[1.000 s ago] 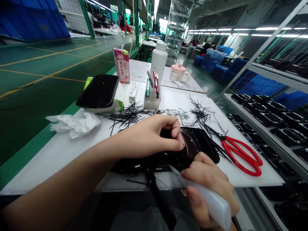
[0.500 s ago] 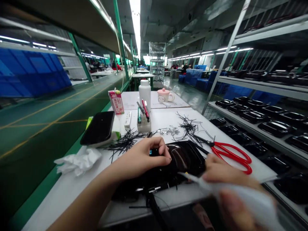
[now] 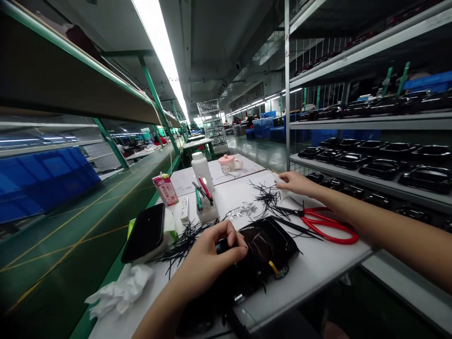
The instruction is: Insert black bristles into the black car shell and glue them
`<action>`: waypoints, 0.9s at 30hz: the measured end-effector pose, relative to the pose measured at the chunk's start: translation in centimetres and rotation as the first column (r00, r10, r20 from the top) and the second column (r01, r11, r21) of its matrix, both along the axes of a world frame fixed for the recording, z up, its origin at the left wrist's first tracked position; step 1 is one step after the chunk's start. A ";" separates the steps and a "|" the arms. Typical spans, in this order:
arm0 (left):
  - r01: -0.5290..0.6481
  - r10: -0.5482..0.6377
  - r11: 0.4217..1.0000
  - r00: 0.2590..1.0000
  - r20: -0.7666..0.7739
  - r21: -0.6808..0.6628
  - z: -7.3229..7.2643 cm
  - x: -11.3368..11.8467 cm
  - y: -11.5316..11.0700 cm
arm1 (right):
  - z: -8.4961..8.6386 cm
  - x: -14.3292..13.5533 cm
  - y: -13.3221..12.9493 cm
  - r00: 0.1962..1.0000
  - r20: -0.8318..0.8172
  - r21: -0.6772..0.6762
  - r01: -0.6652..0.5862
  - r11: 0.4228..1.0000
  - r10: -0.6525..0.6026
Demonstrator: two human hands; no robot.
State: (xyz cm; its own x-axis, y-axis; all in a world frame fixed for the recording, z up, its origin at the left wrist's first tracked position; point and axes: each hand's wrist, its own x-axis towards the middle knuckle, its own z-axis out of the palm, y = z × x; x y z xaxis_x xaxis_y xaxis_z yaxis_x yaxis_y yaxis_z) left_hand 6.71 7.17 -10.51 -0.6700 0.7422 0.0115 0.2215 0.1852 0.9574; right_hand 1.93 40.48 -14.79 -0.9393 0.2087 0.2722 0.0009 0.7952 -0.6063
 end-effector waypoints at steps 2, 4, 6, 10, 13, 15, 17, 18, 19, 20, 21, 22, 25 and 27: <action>0.028 -0.028 1.000 1.000 -0.002 0.012 0.0 0.3 0.0 | -1.0 0.2 0.7 1.000 0.023 -0.017 0.003 1.000 -0.003; 0.063 -0.063 0.998 0.998 -0.010 0.022 0.0 0.6 0.0 | -1.9 0.2 1.1 0.999 0.037 -0.032 0.009 0.999 -0.008; 0.090 -0.090 0.996 0.996 -0.016 0.028 0.0 0.7 0.1 | -2.5 -0.1 1.3 0.999 0.048 -0.046 0.021 0.999 -0.019; 0.112 -0.112 0.994 0.994 -0.003 -0.006 0.1 0.7 0.1 | -3.3 -0.9 2.0 0.996 0.054 -0.067 0.072 0.995 -0.068; 0.135 -0.135 0.991 0.991 0.000 -0.017 0.0 0.6 0.1 | -2.8 0.1 2.8 0.992 -0.007 -0.087 0.128 0.988 -0.129; 0.144 -0.144 0.990 0.990 -0.001 -0.011 0.0 0.6 0.1 | -2.1 2.0 2.9 0.987 -0.055 -0.084 0.147 0.986 -0.152; 0.157 -0.157 0.987 0.988 0.000 -0.015 0.0 0.6 0.1 | -1.7 4.5 2.1 0.994 -0.044 -0.048 0.100 0.994 -0.102; 0.165 -0.165 0.986 0.986 0.002 -0.018 0.1 0.6 0.1 | -1.6 5.8 1.5 0.999 -0.002 -0.022 0.040 0.999 -0.040; 0.172 -0.172 0.985 0.985 0.005 -0.023 0.1 0.6 0.1 | -1.7 7.0 0.8 0.998 0.055 0.005 -0.032 0.999 0.031; 0.175 -0.175 0.984 0.984 0.007 -0.026 0.2 0.6 0.1 | -1.9 8.0 0.0 0.990 0.105 0.031 -0.093 0.995 0.089; 0.176 -0.175 0.984 0.984 0.009 -0.024 0.2 0.6 0.1 | -2.1 8.7 -0.7 0.981 0.141 0.053 -0.140 0.989 0.132; 0.171 -0.171 0.985 0.985 0.010 -0.021 0.2 0.6 0.1 | -2.2 9.3 -1.4 0.974 0.163 0.071 -0.172 0.983 0.158; 0.154 -0.154 0.988 0.988 0.004 -0.003 0.0 0.6 0.1 | -1.4 10.0 -2.5 0.970 0.161 0.104 -0.198 0.975 0.181; 0.151 -0.151 0.989 0.989 0.010 0.009 0.0 0.5 0.1 | 0.1 10.6 -2.8 0.978 0.093 0.110 -0.194 0.975 0.184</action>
State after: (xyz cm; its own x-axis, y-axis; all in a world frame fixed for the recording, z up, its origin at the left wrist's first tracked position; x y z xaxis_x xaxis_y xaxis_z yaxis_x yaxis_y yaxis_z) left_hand 7.26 7.28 -10.54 -0.5506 0.8347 0.0116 0.2360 0.1424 0.9613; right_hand 12.55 37.69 -14.66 -0.9788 -0.0039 0.2045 -0.1105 0.8517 -0.5123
